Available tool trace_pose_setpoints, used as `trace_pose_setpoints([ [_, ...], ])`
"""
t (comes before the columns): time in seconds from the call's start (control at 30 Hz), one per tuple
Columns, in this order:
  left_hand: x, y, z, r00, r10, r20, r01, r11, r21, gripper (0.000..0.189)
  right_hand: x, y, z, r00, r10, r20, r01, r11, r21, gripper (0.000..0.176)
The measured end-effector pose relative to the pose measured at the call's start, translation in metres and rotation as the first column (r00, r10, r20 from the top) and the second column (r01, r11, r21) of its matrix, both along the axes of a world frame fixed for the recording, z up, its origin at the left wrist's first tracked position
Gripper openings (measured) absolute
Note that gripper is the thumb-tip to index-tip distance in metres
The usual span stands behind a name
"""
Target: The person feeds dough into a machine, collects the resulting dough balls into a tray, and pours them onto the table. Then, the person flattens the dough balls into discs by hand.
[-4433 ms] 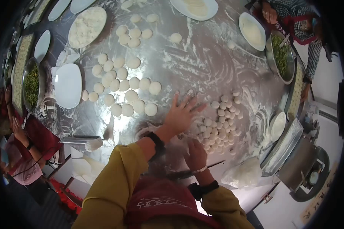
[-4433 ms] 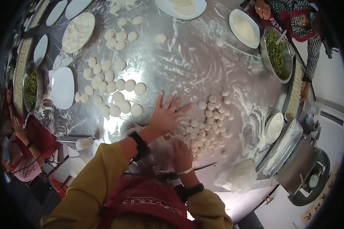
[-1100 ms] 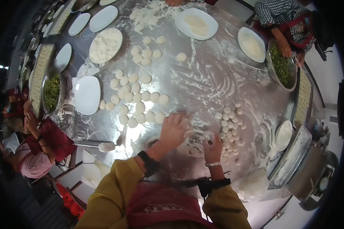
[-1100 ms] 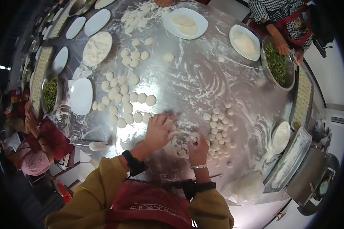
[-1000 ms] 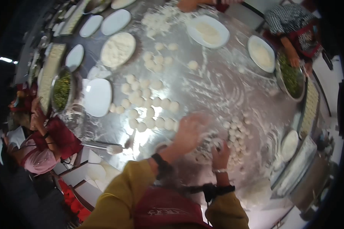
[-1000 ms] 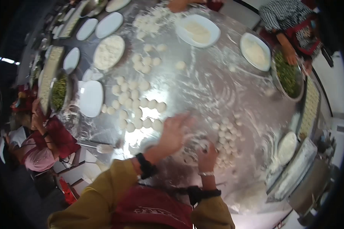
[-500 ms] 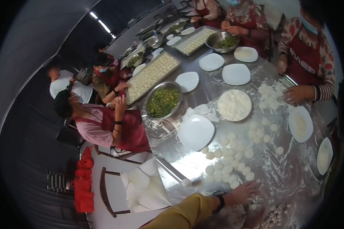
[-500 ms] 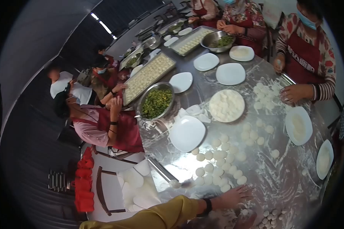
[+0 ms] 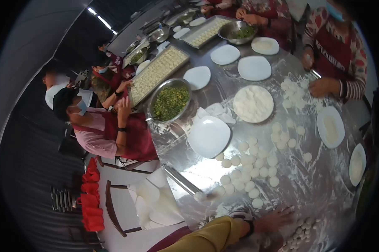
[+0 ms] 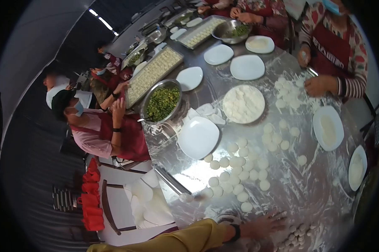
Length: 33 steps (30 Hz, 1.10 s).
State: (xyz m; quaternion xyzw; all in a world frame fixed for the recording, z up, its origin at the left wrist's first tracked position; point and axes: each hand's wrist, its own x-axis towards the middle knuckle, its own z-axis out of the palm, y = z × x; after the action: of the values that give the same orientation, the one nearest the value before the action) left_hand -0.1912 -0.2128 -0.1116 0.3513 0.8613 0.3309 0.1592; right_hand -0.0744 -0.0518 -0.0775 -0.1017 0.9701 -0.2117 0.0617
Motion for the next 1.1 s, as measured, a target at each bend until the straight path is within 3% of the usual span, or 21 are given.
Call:
trace_pose_setpoints([
  [0.07,0.01,0.013,-0.015,0.986,0.093,-0.139,-0.085,0.994,0.063,0.063,0.0,-0.013,0.025,0.985,0.166,0.042,-0.169,0.983,0.079,0.053],
  [0.13,0.005,0.011,-0.015,0.971,0.141,-0.194,-0.124,0.988,0.096,0.062,-0.002,-0.016,0.027,0.974,0.218,0.061,-0.225,0.96,0.164,0.051],
  [0.2,0.004,0.009,-0.01,0.983,0.129,-0.133,-0.115,0.988,0.104,0.061,0.006,-0.005,0.008,0.969,0.245,0.043,-0.248,0.954,0.169,0.05],
  [0.3,-0.004,-0.011,-0.007,0.999,-0.023,-0.047,0.023,1.0,-0.002,0.061,0.024,0.027,-0.031,0.966,0.25,0.064,-0.258,0.944,0.203,0.048],
  [0.4,-0.009,-0.043,-0.021,0.96,0.169,-0.224,-0.172,0.985,0.006,0.061,0.018,0.037,-0.039,0.979,0.086,0.186,-0.112,0.984,0.136,0.054],
  [0.5,-0.017,-0.073,-0.007,0.958,0.194,-0.213,-0.214,0.974,-0.076,0.062,0.002,0.021,-0.042,0.995,-0.035,0.091,0.035,0.999,0.002,0.065],
  [0.6,-0.018,-0.078,-0.007,0.953,0.201,-0.225,-0.233,0.965,-0.124,0.063,-0.008,0.005,-0.075,0.996,-0.062,0.06,0.069,0.991,-0.117,0.061],
  [0.63,-0.018,-0.078,-0.008,0.948,0.207,-0.243,-0.242,0.963,-0.122,0.064,-0.023,-0.018,-0.052,0.962,-0.138,0.237,0.201,0.943,-0.264,0.054],
  [0.73,-0.016,-0.075,-0.008,0.931,0.227,-0.286,-0.266,0.958,-0.106,0.066,-0.025,-0.049,-0.036,0.957,-0.182,0.226,0.212,0.97,-0.117,0.057],
  [0.77,-0.015,-0.075,-0.008,0.925,0.237,-0.296,-0.276,0.956,-0.098,0.066,-0.014,-0.046,-0.056,0.984,-0.154,0.088,0.155,0.988,0.0,0.06],
  [0.87,-0.016,-0.076,-0.003,0.932,0.221,-0.286,-0.268,0.954,-0.137,0.067,-0.017,-0.047,-0.045,0.961,-0.144,0.237,0.163,0.985,-0.062,0.066],
  [0.97,-0.018,-0.074,-0.005,0.935,0.223,-0.275,-0.267,0.955,-0.133,0.066,-0.016,-0.048,-0.044,0.946,-0.181,0.268,0.205,0.976,-0.066,0.062],
  [1.07,-0.014,-0.07,-0.008,0.93,0.25,-0.269,-0.294,0.946,-0.137,0.065,-0.01,-0.043,-0.065,0.961,-0.196,0.198,0.204,0.979,-0.021,0.071],
  [1.1,-0.014,-0.067,-0.009,0.927,0.26,-0.271,-0.306,0.941,-0.143,0.065,-0.014,-0.045,-0.055,0.941,-0.215,0.26,0.222,0.975,0.005,0.071],
])
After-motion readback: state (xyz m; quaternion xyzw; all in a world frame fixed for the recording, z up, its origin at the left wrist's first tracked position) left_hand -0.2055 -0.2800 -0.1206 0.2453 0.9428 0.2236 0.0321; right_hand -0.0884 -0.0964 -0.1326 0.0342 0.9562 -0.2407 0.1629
